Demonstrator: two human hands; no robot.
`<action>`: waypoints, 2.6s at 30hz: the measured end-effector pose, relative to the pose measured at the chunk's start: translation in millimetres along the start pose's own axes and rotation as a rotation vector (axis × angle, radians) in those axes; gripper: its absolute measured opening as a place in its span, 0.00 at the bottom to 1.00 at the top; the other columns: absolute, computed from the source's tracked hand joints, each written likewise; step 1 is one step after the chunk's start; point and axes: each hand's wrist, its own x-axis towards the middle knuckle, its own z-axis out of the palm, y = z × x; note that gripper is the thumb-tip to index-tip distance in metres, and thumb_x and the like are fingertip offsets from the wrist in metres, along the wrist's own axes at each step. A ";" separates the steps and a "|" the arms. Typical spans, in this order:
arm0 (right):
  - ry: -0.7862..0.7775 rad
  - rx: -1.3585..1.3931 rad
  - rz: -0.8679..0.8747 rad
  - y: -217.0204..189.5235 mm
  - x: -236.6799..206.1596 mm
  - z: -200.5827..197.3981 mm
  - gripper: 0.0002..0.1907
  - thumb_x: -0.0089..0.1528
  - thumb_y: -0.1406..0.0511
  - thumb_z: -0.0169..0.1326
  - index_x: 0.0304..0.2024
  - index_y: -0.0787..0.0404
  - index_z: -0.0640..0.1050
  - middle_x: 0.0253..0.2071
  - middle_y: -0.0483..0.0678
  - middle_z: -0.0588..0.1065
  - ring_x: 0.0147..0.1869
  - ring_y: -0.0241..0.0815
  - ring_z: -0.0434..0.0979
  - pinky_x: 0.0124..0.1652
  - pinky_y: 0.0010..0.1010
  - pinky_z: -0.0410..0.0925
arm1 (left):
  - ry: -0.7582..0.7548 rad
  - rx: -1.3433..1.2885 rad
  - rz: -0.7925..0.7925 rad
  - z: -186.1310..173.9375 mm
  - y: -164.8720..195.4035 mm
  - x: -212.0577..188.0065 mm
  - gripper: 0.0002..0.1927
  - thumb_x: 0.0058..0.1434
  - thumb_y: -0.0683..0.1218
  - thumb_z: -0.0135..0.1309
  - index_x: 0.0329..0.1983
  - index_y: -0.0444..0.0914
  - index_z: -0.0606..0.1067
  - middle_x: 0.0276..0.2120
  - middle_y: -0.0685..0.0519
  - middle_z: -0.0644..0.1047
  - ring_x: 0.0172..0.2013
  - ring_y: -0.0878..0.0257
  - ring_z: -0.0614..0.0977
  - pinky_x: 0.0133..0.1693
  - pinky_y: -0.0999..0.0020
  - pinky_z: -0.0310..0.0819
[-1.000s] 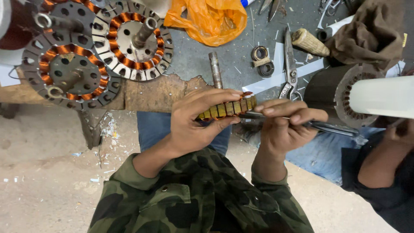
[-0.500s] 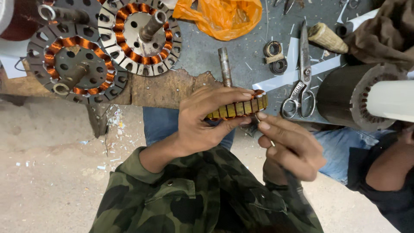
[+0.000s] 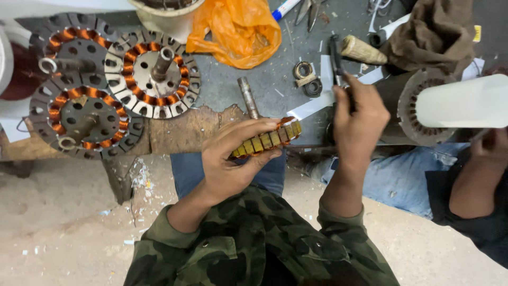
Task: The person insulates a motor rotor by placing small white paper strips into the slots between copper windings. They use a screwdriver to press the paper into place and scissors to cut the paper to size. The person repeats this process for multiple slots on the rotor.
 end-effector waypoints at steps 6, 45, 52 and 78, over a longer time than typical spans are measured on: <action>0.131 0.065 -0.004 -22.3 3.9 -8.5 0.08 0.69 0.75 0.65 0.50 0.67 0.81 0.46 0.57 0.81 0.46 0.46 0.83 0.45 0.35 0.75 | 0.001 -0.009 -0.005 1.9 -2.0 -2.2 0.21 0.57 0.37 0.70 0.53 0.35 0.78 0.52 0.46 0.82 0.54 0.54 0.86 0.56 0.65 0.79; 0.113 0.417 -0.371 -67.1 -41.0 -1.4 0.16 0.49 0.80 0.65 0.39 0.66 0.80 0.41 0.59 0.78 0.46 0.56 0.83 0.45 0.36 0.79 | -0.073 0.068 0.031 -6.8 -22.1 12.9 0.23 0.56 0.42 0.72 0.55 0.38 0.77 0.52 0.49 0.82 0.50 0.57 0.87 0.51 0.67 0.78; -0.011 0.496 -0.574 -59.5 -6.9 -5.7 0.15 0.51 0.77 0.65 0.41 0.69 0.81 0.41 0.60 0.78 0.46 0.56 0.83 0.46 0.41 0.81 | -0.067 0.055 0.031 -7.3 -23.6 12.1 0.24 0.57 0.42 0.72 0.55 0.38 0.77 0.52 0.50 0.82 0.50 0.58 0.87 0.50 0.67 0.78; -0.353 0.111 -0.403 -104.7 4.4 -49.7 0.13 0.60 0.73 0.63 0.49 0.64 0.83 0.48 0.56 0.78 0.53 0.53 0.80 0.54 0.45 0.77 | -0.162 0.081 -0.004 -20.0 -25.5 10.2 0.26 0.58 0.45 0.70 0.59 0.37 0.76 0.57 0.49 0.80 0.58 0.55 0.85 0.54 0.64 0.75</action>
